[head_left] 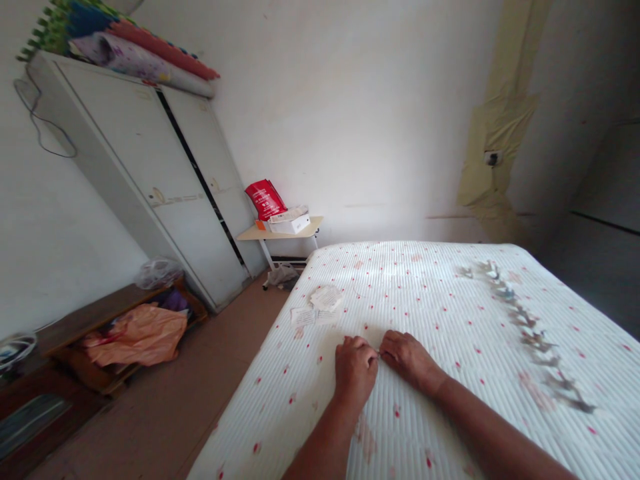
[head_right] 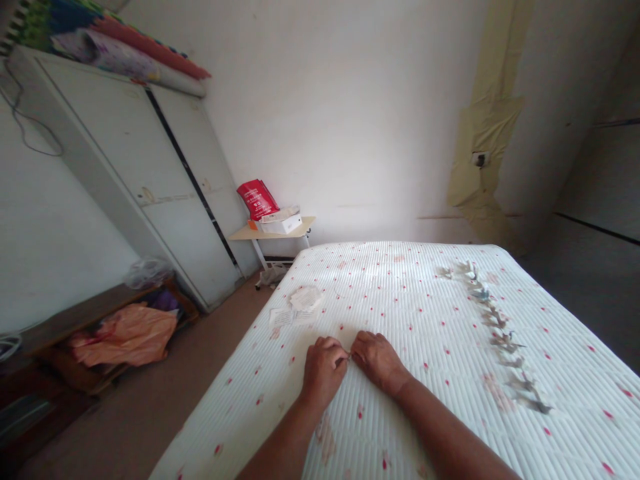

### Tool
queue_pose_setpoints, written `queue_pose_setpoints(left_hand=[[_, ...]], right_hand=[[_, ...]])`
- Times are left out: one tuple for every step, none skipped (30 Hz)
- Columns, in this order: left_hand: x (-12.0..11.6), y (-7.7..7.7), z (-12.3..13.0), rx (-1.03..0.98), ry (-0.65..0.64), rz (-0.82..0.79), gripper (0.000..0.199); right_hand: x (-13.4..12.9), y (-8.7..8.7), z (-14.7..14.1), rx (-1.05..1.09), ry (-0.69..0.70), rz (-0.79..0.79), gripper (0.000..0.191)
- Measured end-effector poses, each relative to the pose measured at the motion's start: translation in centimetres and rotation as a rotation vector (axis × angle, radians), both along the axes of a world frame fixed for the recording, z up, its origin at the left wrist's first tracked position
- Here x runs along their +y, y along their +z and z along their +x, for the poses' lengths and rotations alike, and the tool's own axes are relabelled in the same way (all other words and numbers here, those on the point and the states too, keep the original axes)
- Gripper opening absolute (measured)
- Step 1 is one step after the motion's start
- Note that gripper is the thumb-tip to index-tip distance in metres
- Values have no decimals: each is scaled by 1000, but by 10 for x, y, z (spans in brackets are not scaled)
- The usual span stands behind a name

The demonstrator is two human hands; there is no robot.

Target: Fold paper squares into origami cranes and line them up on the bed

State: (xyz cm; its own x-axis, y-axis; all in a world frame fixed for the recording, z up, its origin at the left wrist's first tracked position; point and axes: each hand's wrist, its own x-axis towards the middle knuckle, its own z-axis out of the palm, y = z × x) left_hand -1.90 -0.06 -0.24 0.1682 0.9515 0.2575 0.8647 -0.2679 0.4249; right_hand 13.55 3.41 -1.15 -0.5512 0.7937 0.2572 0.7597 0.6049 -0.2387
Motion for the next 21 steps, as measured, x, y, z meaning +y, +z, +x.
queue_pose_setpoints(left_hand=[[-1, 0, -1, 5, -14, 8, 13], [-2, 0, -2, 7, -29, 17, 14], [-2, 0, -4, 8, -44, 25, 14], [-3, 0, -5, 7, -57, 30, 15], [-4, 1, -6, 7, -69, 31, 16], [-4, 1, -7, 9, -79, 28, 17], [-5, 2, -8, 13, -86, 20, 17], [-5, 3, -8, 19, -89, 13, 18], [-5, 4, -8, 27, -89, 5, 18], [-5, 4, -8, 34, -86, -1, 18], [-5, 4, -8, 41, -82, -6, 18], [-5, 5, -8, 44, -75, -8, 19], [-5, 5, -8, 41, -70, -6, 19], [-5, 5, -8, 33, -65, -2, 19], [-5, 5, -7, 21, -60, 1, 20], [-5, 5, -7, 8, -54, 2, 20], [-5, 5, -6, -3, -48, 0, 20], [-4, 5, -6, -11, -41, -4, 18], [-4, 6, -5, -13, -35, -8, 16], [-3, 6, -4, -12, -26, -9, 15], [-3, 6, -3, -7, -14, -9, 13]], right_hand=[[0, 0, 0, -1, -5, -5, 21], [1, 0, 0, -2, -10, -10, 22], [1, 0, -1, -2, -14, -16, 22], [2, 0, -1, -3, -18, -23, 23], [2, 1, -1, -7, -23, -32, 23], [2, 2, -2, -10, -29, -41, 24], [2, 3, -2, -16, -35, -51, 24], [3, 4, -3, -26, -43, -62, 24], [3, 5, -4, -38, -51, -74, 24], [3, 7, -5, -52, -60, -83, 24], [3, 8, -5, -67, -69, -90, 25], [3, 9, -6, -81, -75, -94, 25], [3, 10, -6, -91, -81, -96, 25], [3, 10, -7, -99, -84, -96, 25], [3, 11, -7, -104, -85, -93, 25], [3, 11, -7, -107, -83, -91, 24], [3, 11, -7, -108, -79, -90, 24], [3, 11, -7, -109, -77, -91, 24], [3, 11, -7, -111, -78, -94, 24], [3, 12, -7, -113, -78, -99, 24], [3, 12, -7, -113, -81, -101, 24]])
